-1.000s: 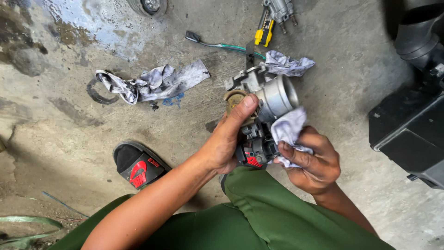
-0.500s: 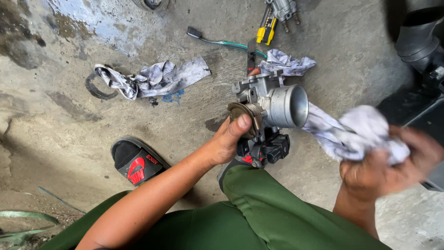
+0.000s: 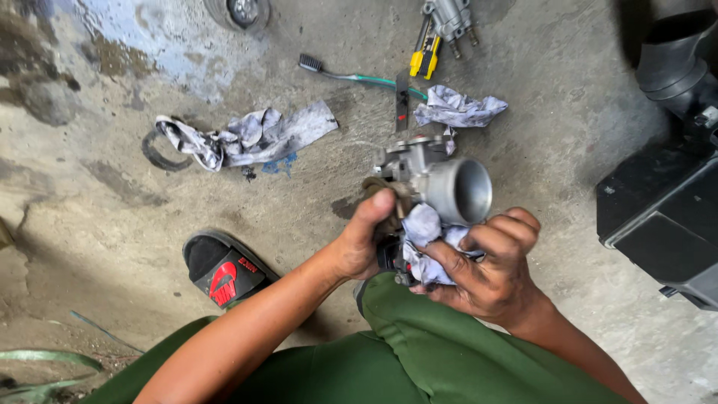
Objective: The person cleans a carburetor by hand using a rag and a small metal tool. They wipe the exterior and interior surfaces, scrape residue from the throttle plate area, and repeatedly rotate the part to access different sides.
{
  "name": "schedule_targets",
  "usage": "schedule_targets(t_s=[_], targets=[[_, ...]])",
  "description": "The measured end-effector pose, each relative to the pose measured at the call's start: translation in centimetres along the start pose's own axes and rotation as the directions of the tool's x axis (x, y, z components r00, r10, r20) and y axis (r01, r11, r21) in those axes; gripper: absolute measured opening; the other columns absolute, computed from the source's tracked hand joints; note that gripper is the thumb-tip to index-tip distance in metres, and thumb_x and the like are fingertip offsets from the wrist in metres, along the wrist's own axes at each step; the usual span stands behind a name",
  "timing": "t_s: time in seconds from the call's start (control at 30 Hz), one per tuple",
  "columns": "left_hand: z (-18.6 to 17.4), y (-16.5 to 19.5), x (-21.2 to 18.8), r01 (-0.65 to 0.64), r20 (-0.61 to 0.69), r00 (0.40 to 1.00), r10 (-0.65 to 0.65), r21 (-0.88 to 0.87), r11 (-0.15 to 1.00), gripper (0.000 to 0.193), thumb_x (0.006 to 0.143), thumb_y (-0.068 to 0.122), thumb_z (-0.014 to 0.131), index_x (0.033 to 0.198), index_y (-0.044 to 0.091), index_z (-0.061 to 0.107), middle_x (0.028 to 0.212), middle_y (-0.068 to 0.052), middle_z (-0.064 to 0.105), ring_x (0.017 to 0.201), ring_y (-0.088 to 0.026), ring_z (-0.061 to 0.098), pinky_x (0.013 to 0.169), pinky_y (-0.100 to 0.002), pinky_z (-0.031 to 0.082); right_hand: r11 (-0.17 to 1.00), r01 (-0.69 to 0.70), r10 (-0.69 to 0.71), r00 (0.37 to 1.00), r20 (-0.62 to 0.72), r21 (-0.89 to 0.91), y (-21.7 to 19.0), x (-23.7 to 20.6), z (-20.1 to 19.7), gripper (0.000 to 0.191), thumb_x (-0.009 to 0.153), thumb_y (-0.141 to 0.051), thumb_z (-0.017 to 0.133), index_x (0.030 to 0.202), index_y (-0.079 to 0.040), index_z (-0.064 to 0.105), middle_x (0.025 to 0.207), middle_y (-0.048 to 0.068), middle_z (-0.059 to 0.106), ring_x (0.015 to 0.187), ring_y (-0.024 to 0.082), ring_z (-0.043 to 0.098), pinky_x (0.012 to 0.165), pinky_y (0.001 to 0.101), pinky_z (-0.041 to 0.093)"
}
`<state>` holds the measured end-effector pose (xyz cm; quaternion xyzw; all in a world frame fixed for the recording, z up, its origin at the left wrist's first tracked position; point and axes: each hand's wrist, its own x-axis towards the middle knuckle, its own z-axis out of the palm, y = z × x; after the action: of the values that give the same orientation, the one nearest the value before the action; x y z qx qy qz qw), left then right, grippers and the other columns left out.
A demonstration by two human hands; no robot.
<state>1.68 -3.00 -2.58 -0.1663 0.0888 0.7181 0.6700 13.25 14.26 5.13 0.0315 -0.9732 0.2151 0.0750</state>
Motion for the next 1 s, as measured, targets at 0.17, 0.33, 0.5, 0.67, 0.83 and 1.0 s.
schedule_targets(t_s=[0.17, 0.33, 0.5, 0.67, 0.83, 1.0], targets=[[1.4, 1.8, -0.4, -0.034, 0.099, 0.995, 0.015, 0.194, 0.98, 0.122, 0.08, 0.073, 0.074, 0.166, 0.02, 0.006, 0.148, -0.017, 0.05, 0.128, -0.033, 0.057, 0.105, -0.053, 0.051, 0.902, -0.111, 0.071, 0.991, 0.111, 0.416, 1.2, 2.3, -0.2, 0.052, 0.083, -0.053, 0.078, 0.103, -0.008, 0.061, 0.111, 0.011, 0.06, 0.101, 0.038, 0.061, 0.09, 0.0538, 0.05], [2.6, 4.1, 0.0, -0.276, 0.159, 0.959, 0.236, 0.728, 0.628, 0.129, 0.085, 0.074, 0.073, 0.17, 0.006, 0.003, 0.177, -0.008, 0.017, 0.166, -0.025, 0.023, 0.138, -0.043, 0.018, 0.867, -0.492, 0.237, 0.553, 0.799, 0.083, 0.7, 1.7, -3.3, 0.047, 0.077, -0.048, 0.083, 0.111, -0.017, 0.07, 0.079, 0.01, 0.072, 0.074, 0.032, 0.07, 0.073, 0.0464, 0.055], [2.7, 4.1, -0.3, -0.207, 0.073, 0.973, 0.217, 0.686, 0.698, 0.131, 0.082, 0.067, 0.076, 0.172, 0.006, 0.003, 0.166, -0.017, 0.038, 0.155, -0.027, 0.04, 0.134, -0.043, 0.028, 0.13, -0.733, 0.06, 0.678, 0.732, 0.668, 2.3, 0.3, -0.9, 0.037, 0.097, -0.026, 0.07, 0.122, 0.0, 0.063, 0.097, 0.011, 0.072, 0.082, 0.022, 0.074, 0.067, 0.0381, 0.059], [1.3, 3.8, -0.4, -0.247, 0.125, 0.969, 0.213, 0.508, 0.825, 0.132, 0.079, 0.068, 0.08, 0.171, 0.009, 0.006, 0.157, -0.017, 0.044, 0.144, -0.028, 0.048, 0.127, -0.046, 0.037, -0.494, -0.648, 0.173, 0.58, 0.796, 0.579, 2.0, -2.8, 2.4, 0.024, 0.1, -0.019, 0.06, 0.121, -0.007, 0.063, 0.051, -0.002, 0.051, 0.039, 0.008, 0.044, 0.045, 0.0295, 0.04], [0.2, 3.1, -0.3, -0.13, 0.002, 0.992, 0.13, 0.074, 0.989, 0.121, 0.083, 0.089, 0.053, 0.16, -0.003, 0.037, 0.146, -0.025, 0.057, 0.134, -0.038, 0.059, 0.118, -0.054, 0.048, -0.902, 0.012, 0.295, 0.748, 0.594, 0.432, 2.5, -5.5, 1.9, 0.02, 0.109, -0.023, 0.053, 0.105, -0.011, 0.069, 0.049, -0.005, 0.046, 0.045, 0.009, 0.041, 0.058, 0.0274, 0.038], [-0.7, 3.1, -0.7, -0.051, 0.091, 0.994, 0.058, -0.079, 0.996, 0.114, 0.086, 0.091, 0.038, 0.158, 0.003, 0.043, 0.143, -0.026, 0.06, 0.127, -0.044, 0.063, 0.111, -0.059, 0.052, -0.428, 0.03, 0.408, 0.898, 0.164, 0.903, 6.1, -4.8, -2.9, 0.046, 0.106, -0.048, 0.052, 0.094, -0.01, 0.075, 0.061, -0.006, 0.06, 0.056, 0.01, 0.056, 0.065, 0.0291, 0.049]])
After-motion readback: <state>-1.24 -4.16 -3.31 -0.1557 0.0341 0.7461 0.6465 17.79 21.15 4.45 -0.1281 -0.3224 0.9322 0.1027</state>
